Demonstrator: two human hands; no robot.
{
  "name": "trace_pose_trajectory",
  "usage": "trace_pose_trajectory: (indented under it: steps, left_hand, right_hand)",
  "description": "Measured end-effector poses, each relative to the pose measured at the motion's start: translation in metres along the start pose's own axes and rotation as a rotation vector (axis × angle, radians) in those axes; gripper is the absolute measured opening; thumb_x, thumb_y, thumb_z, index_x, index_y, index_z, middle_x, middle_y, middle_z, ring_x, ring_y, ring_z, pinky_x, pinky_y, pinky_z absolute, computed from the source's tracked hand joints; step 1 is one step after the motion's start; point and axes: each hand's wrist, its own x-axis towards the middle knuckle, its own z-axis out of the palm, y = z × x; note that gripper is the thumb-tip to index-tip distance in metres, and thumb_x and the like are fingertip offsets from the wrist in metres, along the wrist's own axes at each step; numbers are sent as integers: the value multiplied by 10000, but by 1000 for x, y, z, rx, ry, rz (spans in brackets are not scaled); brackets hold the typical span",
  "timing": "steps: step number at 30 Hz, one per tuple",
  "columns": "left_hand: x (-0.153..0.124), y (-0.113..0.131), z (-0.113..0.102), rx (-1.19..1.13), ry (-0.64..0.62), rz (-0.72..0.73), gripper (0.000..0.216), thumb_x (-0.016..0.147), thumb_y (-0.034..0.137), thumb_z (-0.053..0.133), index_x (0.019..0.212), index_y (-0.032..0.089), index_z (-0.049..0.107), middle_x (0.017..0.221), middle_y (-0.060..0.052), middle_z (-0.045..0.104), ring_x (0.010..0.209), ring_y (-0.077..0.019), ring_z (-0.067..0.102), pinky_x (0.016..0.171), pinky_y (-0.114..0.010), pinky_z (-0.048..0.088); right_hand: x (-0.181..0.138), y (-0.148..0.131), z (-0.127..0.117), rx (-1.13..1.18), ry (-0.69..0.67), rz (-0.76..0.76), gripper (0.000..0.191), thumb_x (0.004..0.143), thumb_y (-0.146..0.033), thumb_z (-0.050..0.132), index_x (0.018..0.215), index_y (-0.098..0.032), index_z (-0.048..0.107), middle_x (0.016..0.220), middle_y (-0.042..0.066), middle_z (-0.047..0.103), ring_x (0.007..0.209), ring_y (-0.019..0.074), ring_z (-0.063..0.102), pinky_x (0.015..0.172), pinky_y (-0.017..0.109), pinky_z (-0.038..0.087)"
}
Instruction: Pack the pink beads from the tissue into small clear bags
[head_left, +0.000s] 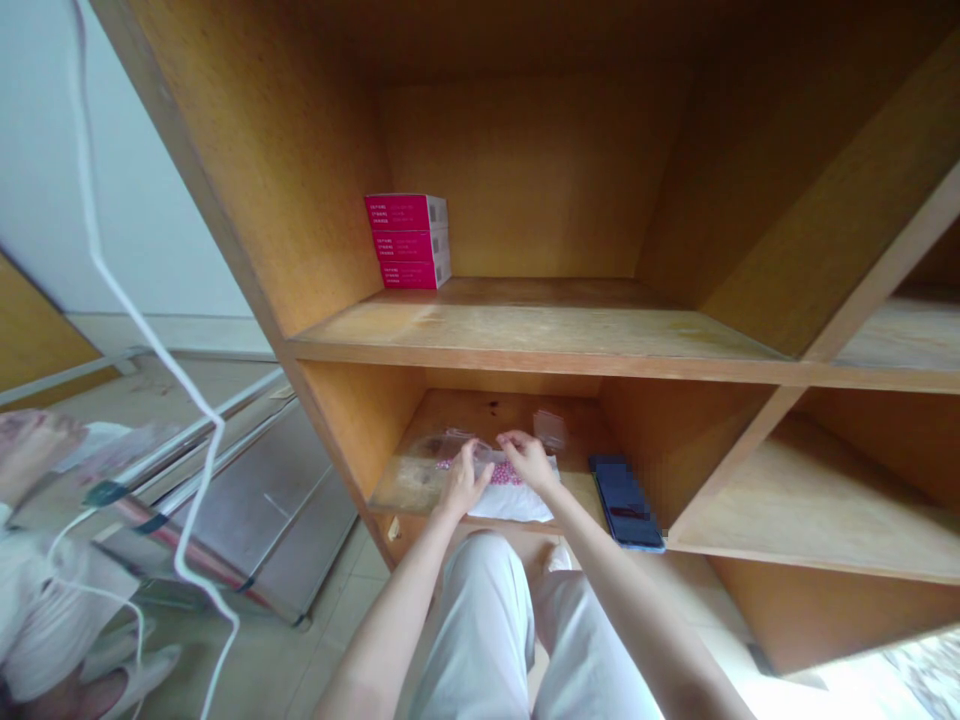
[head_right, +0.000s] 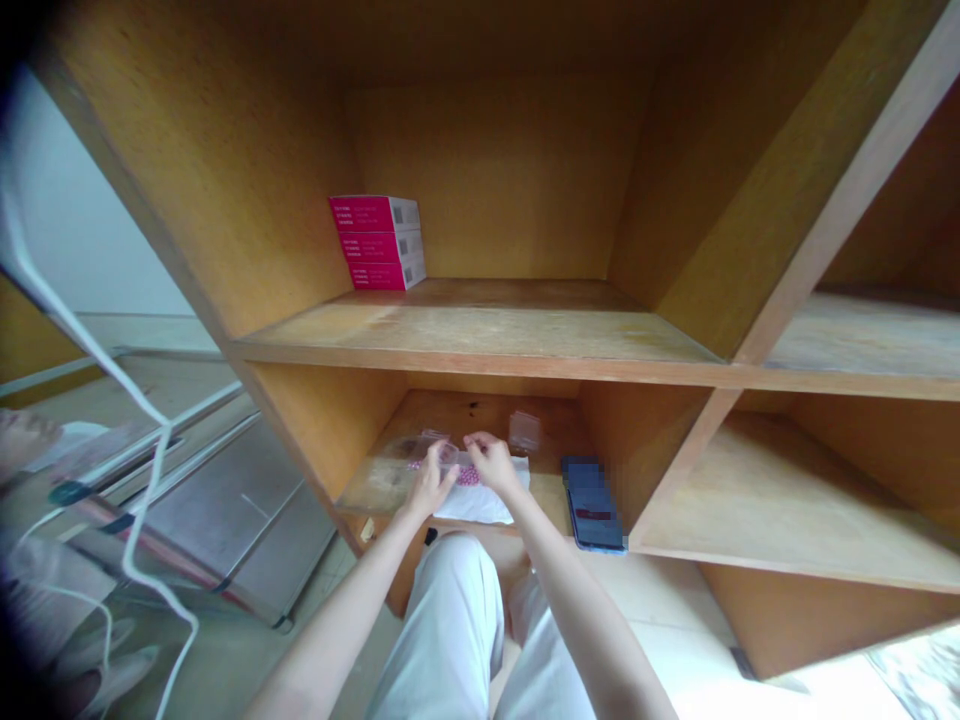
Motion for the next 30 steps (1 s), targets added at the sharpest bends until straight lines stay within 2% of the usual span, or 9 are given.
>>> trace_pose_trajectory:
  steps: [3, 7, 11, 18, 30]
  left_hand:
    - [0, 1, -1, -17, -2, -9, 450, 815, 332, 408, 1202, 144, 279, 1051, -126, 517, 979, -205, 516, 853, -392, 411]
    - [1, 1, -2, -19, 4, -1, 441, 812, 334, 413, 1190, 139, 295, 997, -116, 528, 948, -201, 522, 841, -382, 416]
    - [1, 1, -1, -17, 9, -7, 434, 815, 335, 410, 1186, 141, 296, 981, -110, 524, 935, -199, 520, 835, -382, 415]
    - [1, 4, -2, -14, 18, -15, 427, 816, 333, 410, 1183, 142, 303, 972, -106, 524, 922, -193, 522, 828, -374, 420]
    - [0, -1, 1, -2, 16, -3, 441, 817, 340, 409, 1191, 139, 290, 980, -109, 522, 922, -191, 518, 828, -379, 415]
  right_hand:
    - [-10, 24, -2, -75, 108, 72, 277, 785, -289, 402, 860, -137, 621, 825, 73, 648, 734, 161, 579, 681, 260, 433]
    - [-22, 44, -8, -144, 53, 129, 258, 744, -200, 410, 852, -133, 635, 833, 80, 656, 746, 171, 588, 690, 261, 437]
    - [-26, 46, -16, -241, -34, 113, 257, 736, -148, 411, 776, -128, 664, 829, 98, 664, 760, 182, 595, 689, 251, 427]
    - [-19, 49, -19, -308, -150, 119, 260, 705, -96, 415, 690, -135, 672, 756, 86, 674, 673, 171, 593, 620, 228, 409]
    - [-7, 48, -20, -403, -266, 280, 212, 663, -67, 467, 749, -108, 656, 769, 91, 667, 670, 131, 571, 586, 182, 377]
